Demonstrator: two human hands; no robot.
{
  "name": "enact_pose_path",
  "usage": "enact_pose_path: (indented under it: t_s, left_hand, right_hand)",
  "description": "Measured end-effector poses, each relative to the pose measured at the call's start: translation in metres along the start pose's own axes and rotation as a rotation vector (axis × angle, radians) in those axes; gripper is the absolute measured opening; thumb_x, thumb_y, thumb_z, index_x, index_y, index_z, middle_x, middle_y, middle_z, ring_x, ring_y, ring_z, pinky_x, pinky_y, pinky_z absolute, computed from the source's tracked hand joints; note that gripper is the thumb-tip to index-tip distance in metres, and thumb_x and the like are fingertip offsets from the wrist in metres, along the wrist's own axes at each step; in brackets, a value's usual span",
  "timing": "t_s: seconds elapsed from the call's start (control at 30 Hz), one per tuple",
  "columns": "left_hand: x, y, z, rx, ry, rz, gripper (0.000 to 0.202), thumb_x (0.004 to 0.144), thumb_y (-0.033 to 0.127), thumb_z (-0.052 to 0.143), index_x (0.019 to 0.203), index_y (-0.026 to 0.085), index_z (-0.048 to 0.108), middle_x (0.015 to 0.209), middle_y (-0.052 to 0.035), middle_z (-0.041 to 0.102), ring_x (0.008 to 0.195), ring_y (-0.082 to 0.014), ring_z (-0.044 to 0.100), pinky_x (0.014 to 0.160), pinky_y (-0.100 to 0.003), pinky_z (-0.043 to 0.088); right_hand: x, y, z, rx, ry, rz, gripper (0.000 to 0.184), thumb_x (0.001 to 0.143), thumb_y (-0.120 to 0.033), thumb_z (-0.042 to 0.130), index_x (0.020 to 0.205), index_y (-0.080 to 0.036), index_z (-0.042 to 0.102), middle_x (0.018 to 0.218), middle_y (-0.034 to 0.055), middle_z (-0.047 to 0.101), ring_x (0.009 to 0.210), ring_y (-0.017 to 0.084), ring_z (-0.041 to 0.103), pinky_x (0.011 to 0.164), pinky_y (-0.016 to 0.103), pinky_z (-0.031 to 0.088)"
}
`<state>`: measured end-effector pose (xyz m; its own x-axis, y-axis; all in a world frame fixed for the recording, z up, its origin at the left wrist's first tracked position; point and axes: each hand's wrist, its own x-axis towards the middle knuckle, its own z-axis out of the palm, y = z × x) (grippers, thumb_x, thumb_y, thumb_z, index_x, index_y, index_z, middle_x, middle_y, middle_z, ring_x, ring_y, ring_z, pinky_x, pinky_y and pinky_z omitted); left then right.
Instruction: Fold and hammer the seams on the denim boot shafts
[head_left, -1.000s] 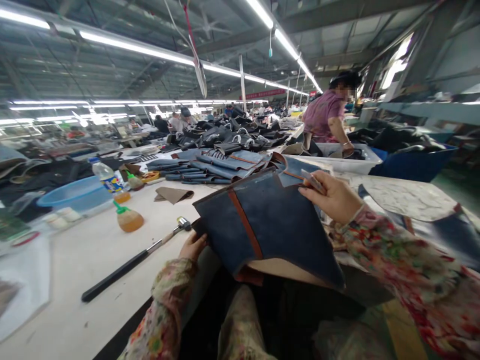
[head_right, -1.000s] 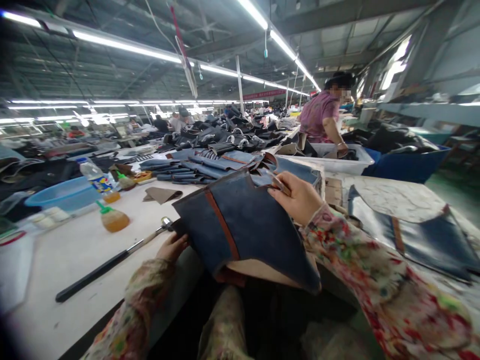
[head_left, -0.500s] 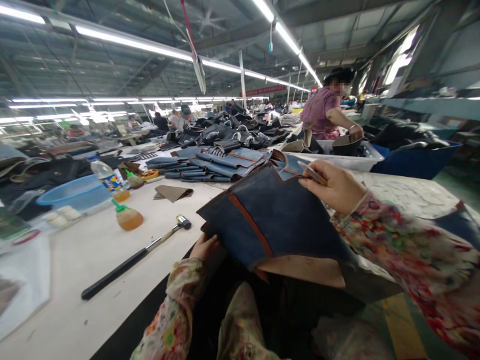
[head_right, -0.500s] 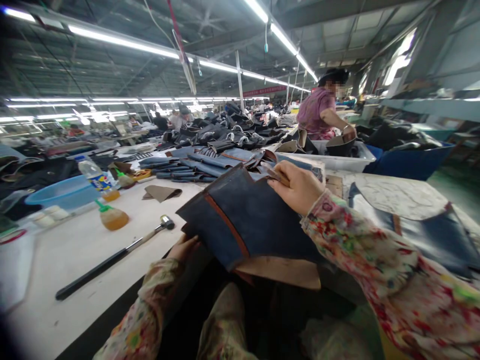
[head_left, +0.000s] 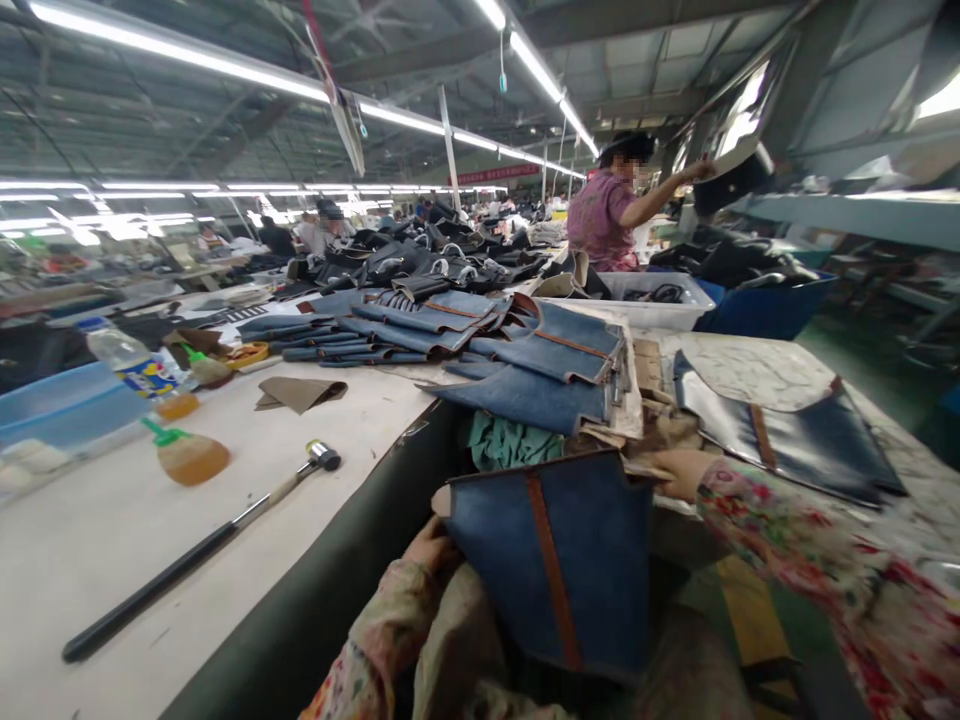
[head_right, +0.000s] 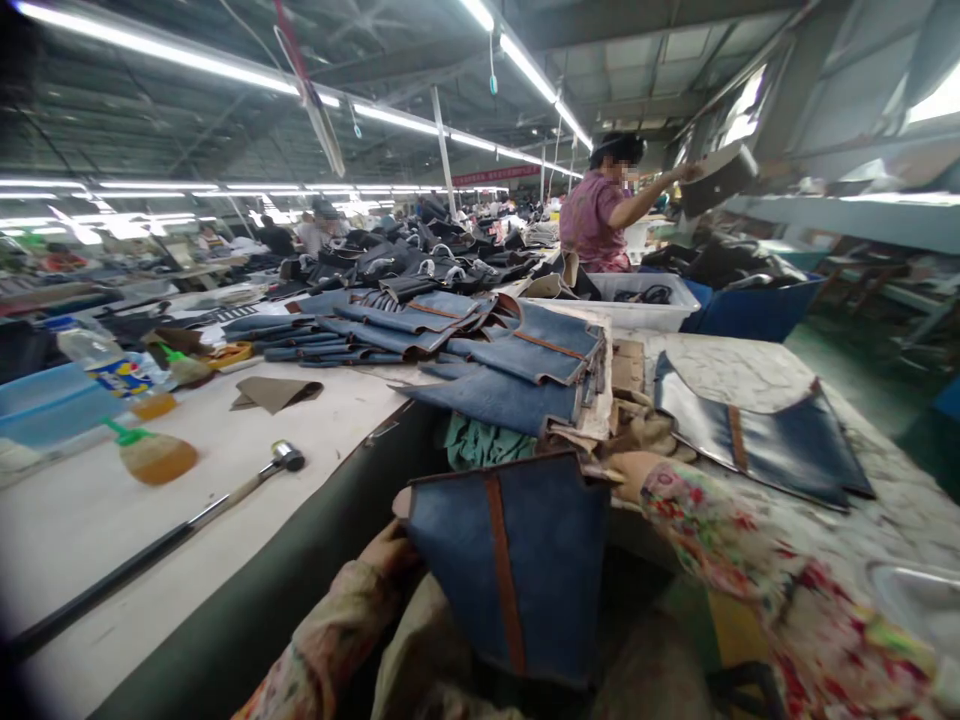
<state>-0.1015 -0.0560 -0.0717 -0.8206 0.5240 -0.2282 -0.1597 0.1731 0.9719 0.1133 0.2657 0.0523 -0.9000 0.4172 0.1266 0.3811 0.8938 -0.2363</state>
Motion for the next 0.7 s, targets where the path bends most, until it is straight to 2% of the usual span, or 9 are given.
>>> enact_pose_path:
  t_s: [0.07,0.17,0.23,0.33,0.4,0.5,0.6,0.7]
  left_hand:
    - [0.010,0.018,-0.013,0.059,0.098,0.079,0.035,0.063,0.022,0.055,0.098,0.019,0.054,0.093,-0.0080,0.063,0.084,-0.0219,0.061,0.072,-0.038,0.050]
    - [0.019,0.049,-0.013,0.145,0.184,0.257,0.037,0.070,0.024,0.048,0.106,0.016,0.050,0.107,-0.0093,0.056,0.105,-0.0210,0.051,0.092,-0.040,0.039]
    - [0.016,0.065,0.005,0.241,0.140,0.412,0.035,0.072,0.024,0.049,0.107,0.018,0.052,0.111,-0.0074,0.055,0.108,-0.0197,0.047,0.098,-0.039,0.033]
    - [0.000,0.079,0.047,0.565,0.027,0.741,0.034,0.077,0.020,0.045,0.110,0.019,0.052,0.111,-0.0063,0.056,0.108,-0.0186,0.047,0.098,-0.040,0.032]
    - [-0.012,0.080,0.075,0.792,-0.024,0.914,0.036,0.080,0.016,0.040,0.115,0.019,0.049,0.113,-0.0068,0.056,0.108,-0.0179,0.047,0.098,-0.042,0.032]
    - [-0.026,0.075,0.107,0.950,-0.095,1.002,0.039,0.080,0.013,0.038,0.118,0.020,0.045,0.117,-0.0055,0.055,0.112,-0.0169,0.045,0.100,-0.043,0.028]
    - [-0.033,0.065,0.126,1.002,-0.154,1.048,0.039,0.081,0.016,0.041,0.120,0.023,0.044,0.119,-0.0014,0.054,0.113,-0.0158,0.043,0.103,-0.042,0.022]
    - [-0.034,0.056,0.135,1.034,-0.131,1.108,0.039,0.084,0.025,0.044,0.122,0.029,0.042,0.122,0.0023,0.052,0.115,-0.0152,0.042,0.106,-0.041,0.014]
  right_hand:
    - [-0.007,0.007,0.009,0.020,-0.028,0.011,0.006,0.068,-0.020,0.054,0.069,-0.021,0.060,0.064,0.0023,0.060,0.062,0.018,0.057,0.056,0.026,0.037]
    - [-0.005,0.005,0.015,0.086,0.008,0.035,0.027,0.081,-0.037,0.039,0.080,-0.020,0.060,0.072,0.0031,0.061,0.068,0.017,0.057,0.058,0.026,0.039]
    - [-0.004,-0.001,0.021,0.114,0.038,0.038,0.033,0.081,-0.041,0.035,0.080,-0.019,0.059,0.073,0.0036,0.061,0.069,0.018,0.057,0.059,0.026,0.039]
    - [-0.016,-0.011,0.039,0.103,0.049,0.048,0.032,0.080,-0.039,0.034,0.075,-0.018,0.057,0.073,0.0052,0.060,0.068,0.019,0.057,0.061,0.028,0.041]
    - [-0.037,-0.015,0.055,0.123,0.077,0.051,0.032,0.082,-0.039,0.032,0.079,-0.018,0.057,0.075,0.0057,0.060,0.069,0.019,0.058,0.062,0.028,0.043]
    - [-0.075,-0.019,0.078,0.182,0.181,0.028,0.030,0.084,-0.036,0.033,0.093,-0.017,0.055,0.086,0.0076,0.062,0.077,0.019,0.060,0.068,0.029,0.048]
    - [-0.106,-0.022,0.096,0.214,0.277,-0.014,0.032,0.085,-0.030,0.035,0.109,-0.016,0.049,0.110,0.0103,0.056,0.099,0.018,0.055,0.081,0.028,0.048]
    - [-0.117,-0.025,0.103,0.259,0.262,-0.035,0.033,0.084,-0.025,0.036,0.115,-0.019,0.046,0.122,0.0080,0.048,0.109,0.016,0.048,0.089,0.027,0.044]
